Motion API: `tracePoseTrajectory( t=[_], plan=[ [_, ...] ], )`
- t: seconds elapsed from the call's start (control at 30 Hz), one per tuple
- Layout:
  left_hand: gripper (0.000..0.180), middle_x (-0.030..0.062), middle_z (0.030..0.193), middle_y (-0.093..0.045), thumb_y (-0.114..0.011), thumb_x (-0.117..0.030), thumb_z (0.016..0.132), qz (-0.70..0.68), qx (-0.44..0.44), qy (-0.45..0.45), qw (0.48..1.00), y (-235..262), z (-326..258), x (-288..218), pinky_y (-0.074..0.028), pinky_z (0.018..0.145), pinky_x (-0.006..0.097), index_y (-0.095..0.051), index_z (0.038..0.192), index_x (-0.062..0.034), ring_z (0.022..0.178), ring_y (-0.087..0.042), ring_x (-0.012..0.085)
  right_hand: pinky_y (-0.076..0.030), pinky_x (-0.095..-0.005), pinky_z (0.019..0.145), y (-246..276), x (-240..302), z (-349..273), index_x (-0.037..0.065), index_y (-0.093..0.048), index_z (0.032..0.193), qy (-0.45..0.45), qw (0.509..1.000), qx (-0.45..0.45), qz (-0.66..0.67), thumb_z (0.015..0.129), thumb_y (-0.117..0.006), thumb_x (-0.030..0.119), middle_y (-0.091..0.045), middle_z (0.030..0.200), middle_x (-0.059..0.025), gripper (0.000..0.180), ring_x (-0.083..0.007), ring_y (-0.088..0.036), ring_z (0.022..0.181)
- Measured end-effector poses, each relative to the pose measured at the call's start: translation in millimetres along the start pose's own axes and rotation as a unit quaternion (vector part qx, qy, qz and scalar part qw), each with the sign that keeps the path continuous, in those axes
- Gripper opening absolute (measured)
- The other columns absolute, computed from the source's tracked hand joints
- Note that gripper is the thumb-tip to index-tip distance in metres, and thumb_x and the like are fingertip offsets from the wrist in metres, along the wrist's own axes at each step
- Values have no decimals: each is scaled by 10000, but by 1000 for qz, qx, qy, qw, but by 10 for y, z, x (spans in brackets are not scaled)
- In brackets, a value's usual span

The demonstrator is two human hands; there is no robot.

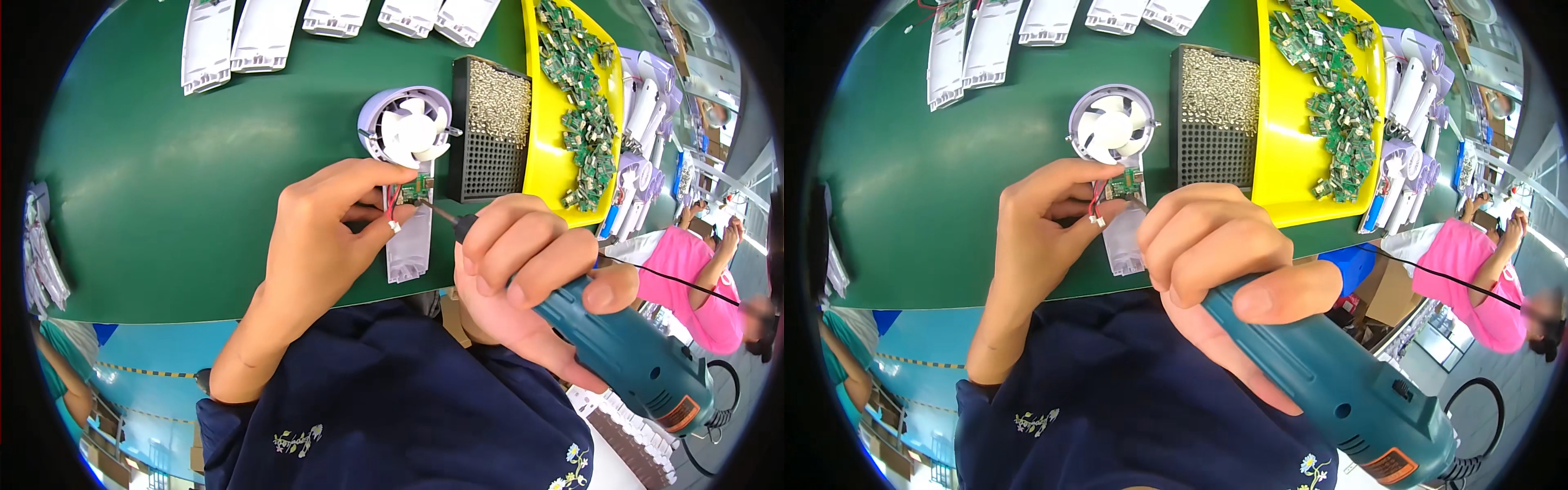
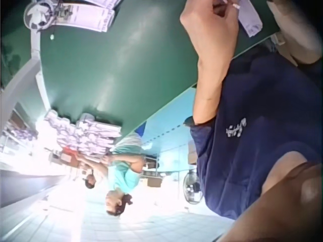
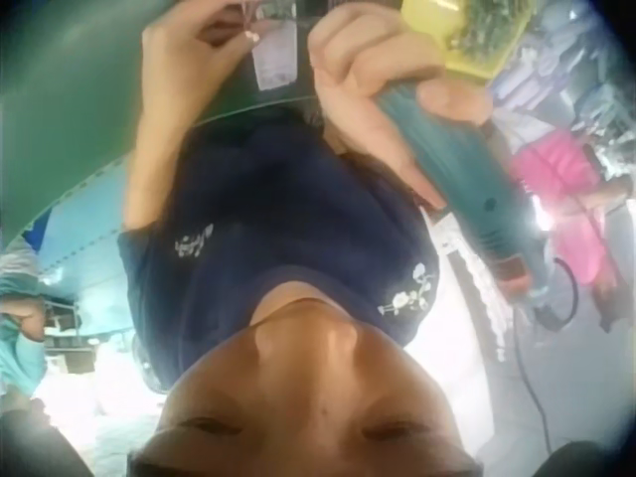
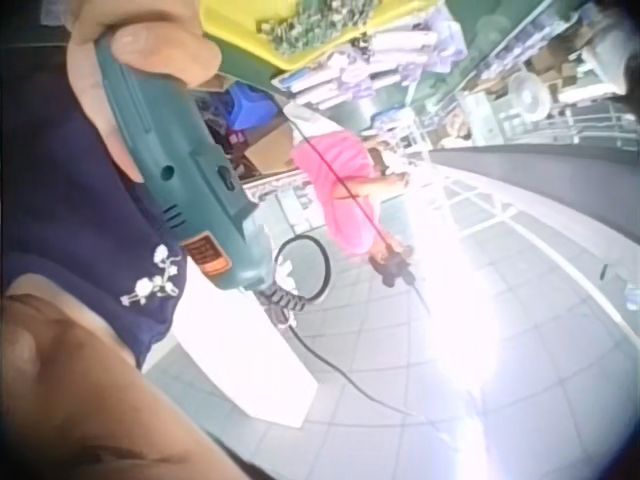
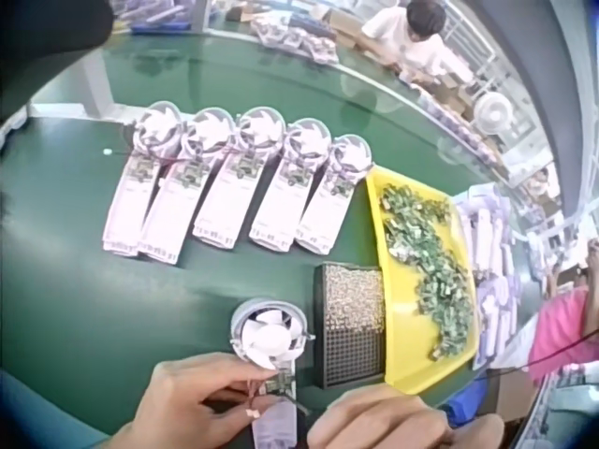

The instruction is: Assemble mini handheld fans by installing PCB boards and using an electric screwdriver to secure them inside the plastic casing on a factory assembly line.

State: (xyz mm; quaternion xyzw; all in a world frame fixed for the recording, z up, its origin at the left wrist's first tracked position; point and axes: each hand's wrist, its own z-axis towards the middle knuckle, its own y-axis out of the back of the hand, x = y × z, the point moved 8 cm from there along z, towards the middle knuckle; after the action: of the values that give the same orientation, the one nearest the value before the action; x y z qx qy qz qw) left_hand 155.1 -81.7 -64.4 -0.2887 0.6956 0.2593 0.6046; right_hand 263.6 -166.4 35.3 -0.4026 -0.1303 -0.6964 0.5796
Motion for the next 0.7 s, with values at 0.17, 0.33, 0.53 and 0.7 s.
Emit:
tracePoseTrajectory(
  t=[0.17, 0.33, 0.53, 0.7],
  plan=[
    [316, 110, 919, -683, -773, 56, 764, 6, -4, -13, 1000, 1, 0, 5, -619, 688, 293, -691, 1060, -17, 747, -703, 184, -377, -330, 436, 1, -19, -15, 113, -483, 1230, 15, 1000, 7, -14, 894, -549, 685, -497, 729, -56, 666, -174, -444, 466],
    [311, 118, 923, -684, -774, 49, 763, 21, -7, -30, 999, -16, 4, 3, -616, 674, 292, -689, 1055, -16, 733, -699, 190, -400, -332, 436, -9, -42, -32, 112, -480, 1210, 10, 1000, 0, -23, 896, -537, 691, -497, 711, -54, 661, -175, -452, 462],
    [296, 122, 919, -683, -769, 45, 771, 27, -6, -41, 999, 15, -33, 18, -613, 661, 294, -688, 1050, -11, 724, -695, 200, -403, -334, 432, -96, -74, -35, 114, -484, 1176, -19, 998, 48, -36, 869, -533, 727, -500, 679, -57, 687, -186, -465, 464],
    [288, 132, 905, -674, -766, 48, 776, 23, 14, -33, 999, -8, 42, -89, -604, 660, 293, -687, 1048, -2, 724, -694, 197, -379, -340, 450, 24, -86, 43, 101, -482, 1172, -2, 1000, 4, 19, 843, -475, 801, -505, 692, -63, 774, -204, -455, 476]
  ],
)
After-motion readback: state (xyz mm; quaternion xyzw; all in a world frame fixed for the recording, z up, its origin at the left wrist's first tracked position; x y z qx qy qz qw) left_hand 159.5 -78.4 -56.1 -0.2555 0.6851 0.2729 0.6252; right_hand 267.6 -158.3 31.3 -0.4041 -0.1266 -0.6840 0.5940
